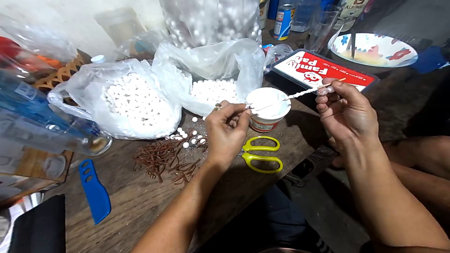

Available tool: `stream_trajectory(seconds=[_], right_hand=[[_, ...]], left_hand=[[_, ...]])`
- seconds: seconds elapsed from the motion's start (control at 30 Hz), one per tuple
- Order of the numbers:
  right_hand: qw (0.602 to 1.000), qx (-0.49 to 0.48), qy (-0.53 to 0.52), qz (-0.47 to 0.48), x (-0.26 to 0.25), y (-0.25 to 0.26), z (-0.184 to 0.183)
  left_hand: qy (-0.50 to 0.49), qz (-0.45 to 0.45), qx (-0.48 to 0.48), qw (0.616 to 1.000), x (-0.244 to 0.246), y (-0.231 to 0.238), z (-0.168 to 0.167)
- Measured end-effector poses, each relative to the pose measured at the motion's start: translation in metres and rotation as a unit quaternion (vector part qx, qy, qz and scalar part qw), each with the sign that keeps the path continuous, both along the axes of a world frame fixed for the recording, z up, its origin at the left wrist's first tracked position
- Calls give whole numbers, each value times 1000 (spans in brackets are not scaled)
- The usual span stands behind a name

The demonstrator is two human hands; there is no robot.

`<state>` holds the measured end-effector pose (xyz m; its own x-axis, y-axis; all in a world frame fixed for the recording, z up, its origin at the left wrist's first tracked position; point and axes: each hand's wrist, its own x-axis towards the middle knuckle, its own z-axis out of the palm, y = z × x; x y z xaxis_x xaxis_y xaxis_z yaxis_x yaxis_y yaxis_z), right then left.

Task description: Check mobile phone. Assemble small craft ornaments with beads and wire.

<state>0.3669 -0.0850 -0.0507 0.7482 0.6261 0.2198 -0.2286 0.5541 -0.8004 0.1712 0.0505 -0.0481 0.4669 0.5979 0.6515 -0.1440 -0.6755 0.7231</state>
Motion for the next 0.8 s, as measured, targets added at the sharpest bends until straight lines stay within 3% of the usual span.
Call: stream_trajectory(seconds=[0.67,0.8], right_hand=[[999,-1,43,-2,-1,-2,-2],[998,-32,-27,-51,10,4,-7]], left_hand=[[6,11,1,1000,-2,0,0],[7,24,-8,1000,-12,3,-1]])
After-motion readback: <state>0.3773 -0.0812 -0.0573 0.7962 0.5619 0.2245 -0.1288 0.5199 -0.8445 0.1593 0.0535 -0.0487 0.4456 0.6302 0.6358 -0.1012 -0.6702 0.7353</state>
